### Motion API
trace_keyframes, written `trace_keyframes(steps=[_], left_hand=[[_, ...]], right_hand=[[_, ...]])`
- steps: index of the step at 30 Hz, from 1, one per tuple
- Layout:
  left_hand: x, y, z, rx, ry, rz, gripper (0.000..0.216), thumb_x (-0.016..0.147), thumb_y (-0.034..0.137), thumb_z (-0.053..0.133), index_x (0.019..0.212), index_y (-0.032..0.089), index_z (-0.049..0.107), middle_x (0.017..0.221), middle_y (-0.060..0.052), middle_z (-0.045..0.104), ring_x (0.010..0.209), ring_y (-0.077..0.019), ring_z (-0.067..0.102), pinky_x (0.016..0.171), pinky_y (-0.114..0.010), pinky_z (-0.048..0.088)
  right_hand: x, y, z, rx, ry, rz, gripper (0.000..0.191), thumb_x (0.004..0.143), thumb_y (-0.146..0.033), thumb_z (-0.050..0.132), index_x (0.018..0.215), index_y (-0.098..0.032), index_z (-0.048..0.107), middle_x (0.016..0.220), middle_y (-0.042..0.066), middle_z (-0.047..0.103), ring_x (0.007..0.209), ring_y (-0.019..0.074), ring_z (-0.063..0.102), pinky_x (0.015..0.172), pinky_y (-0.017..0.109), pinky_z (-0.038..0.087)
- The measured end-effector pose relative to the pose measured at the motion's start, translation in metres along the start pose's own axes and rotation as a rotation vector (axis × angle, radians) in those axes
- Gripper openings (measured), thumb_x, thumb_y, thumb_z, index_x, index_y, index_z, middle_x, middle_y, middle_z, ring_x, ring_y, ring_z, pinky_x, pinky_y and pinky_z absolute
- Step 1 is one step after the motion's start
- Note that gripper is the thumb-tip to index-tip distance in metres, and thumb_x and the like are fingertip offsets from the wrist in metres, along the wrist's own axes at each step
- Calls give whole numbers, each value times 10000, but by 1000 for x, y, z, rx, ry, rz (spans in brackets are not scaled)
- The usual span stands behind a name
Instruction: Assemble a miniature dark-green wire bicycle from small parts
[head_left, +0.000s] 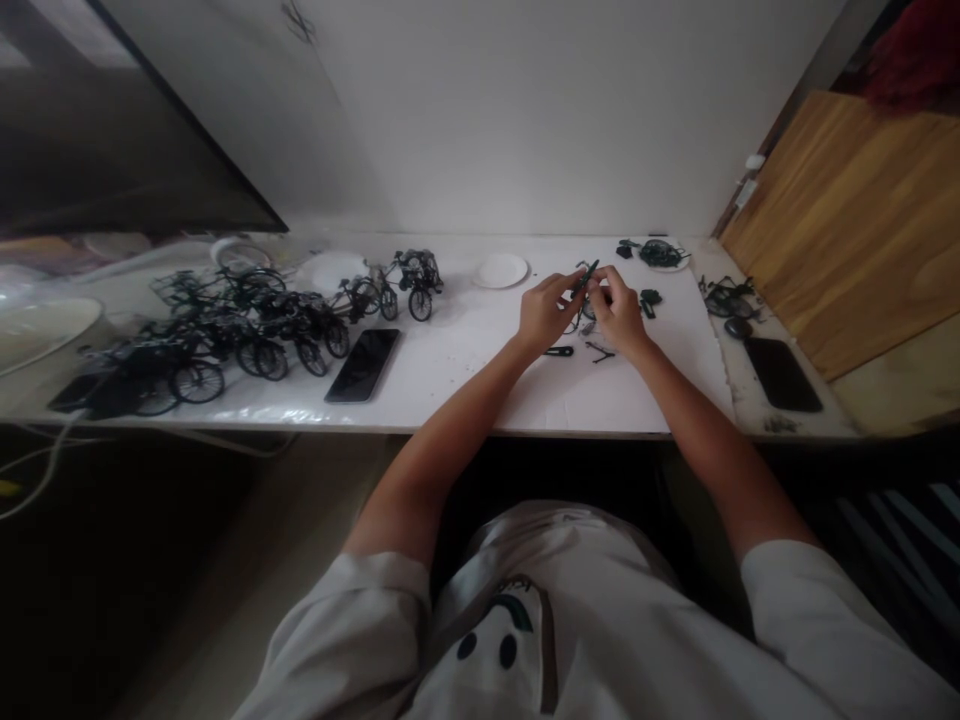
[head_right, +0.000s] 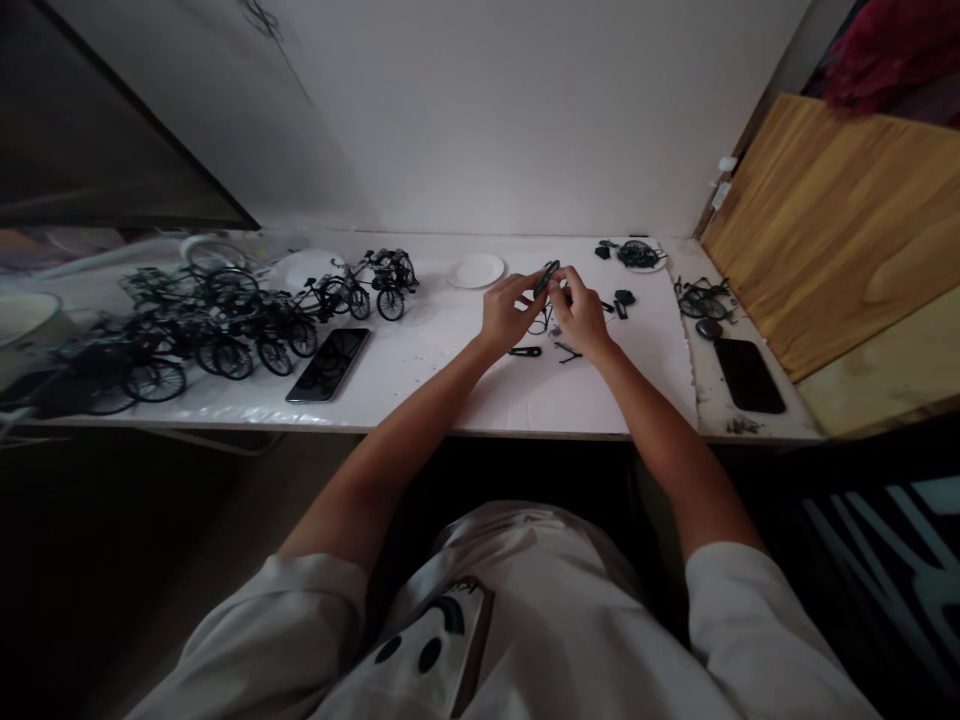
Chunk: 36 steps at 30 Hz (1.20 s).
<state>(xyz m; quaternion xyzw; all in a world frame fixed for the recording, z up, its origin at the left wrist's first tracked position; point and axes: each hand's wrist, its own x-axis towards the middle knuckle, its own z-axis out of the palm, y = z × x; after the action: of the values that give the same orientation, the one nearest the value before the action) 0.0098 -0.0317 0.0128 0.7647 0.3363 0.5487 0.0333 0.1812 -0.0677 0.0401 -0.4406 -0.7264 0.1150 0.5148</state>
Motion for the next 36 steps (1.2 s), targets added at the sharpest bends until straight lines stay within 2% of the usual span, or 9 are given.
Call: trace_keyframes(steps=[9,14,18,28,32,36], left_hand=[[0,3,-1,137,13,109,388,1094,361,559,1399,189,729,1064,-92,821,755,-133,727,703,-275,573],[0,7,-2,91,12,52,382,1071,357,583,1379,191,737,1069,-94,813,769,-135,721,708,-275,595],[0,8,-3,63,48,22,366,1041,345,614,1346,203,757,1044,-78,815,805,-133,728,704,-254,602],[1,7,-1,56,73,-22,345,1027,353,644,1312,206,772,984,-73,803,784,-139,708,690,-269,587],[1,6,-1,76,80,13,349,1040,348,629,1319,191,768,987,-78,801,743,-131,694,667,-263,568],[1,7,-2,105,64,22,344,1060,366,616,1323,202,764,994,-79,793,704,-121,679,664,-263,555]], right_hand=[[2,2,0,-4,23,-34,505,1095,-724,390,1039,-268,599,724,-18,599,613,159,540,638,322,401],[1,3,2,32,39,-9,484,1084,-729,413,1006,-275,564,666,-35,550,559,150,478,585,320,365],[-1,0,2,65,70,4,425,1046,-703,522,1033,-279,545,610,-64,521,511,142,426,553,319,345],[2,-4,-3,-103,152,-91,293,1018,-524,592,1003,-244,674,568,-78,393,512,141,392,597,315,376],[4,0,-5,-176,164,-123,259,996,-445,610,1010,-218,733,570,-68,426,511,137,406,605,307,382],[4,5,-7,-263,163,-145,272,1007,-453,619,1044,-225,762,600,-39,520,535,146,474,643,304,414]])
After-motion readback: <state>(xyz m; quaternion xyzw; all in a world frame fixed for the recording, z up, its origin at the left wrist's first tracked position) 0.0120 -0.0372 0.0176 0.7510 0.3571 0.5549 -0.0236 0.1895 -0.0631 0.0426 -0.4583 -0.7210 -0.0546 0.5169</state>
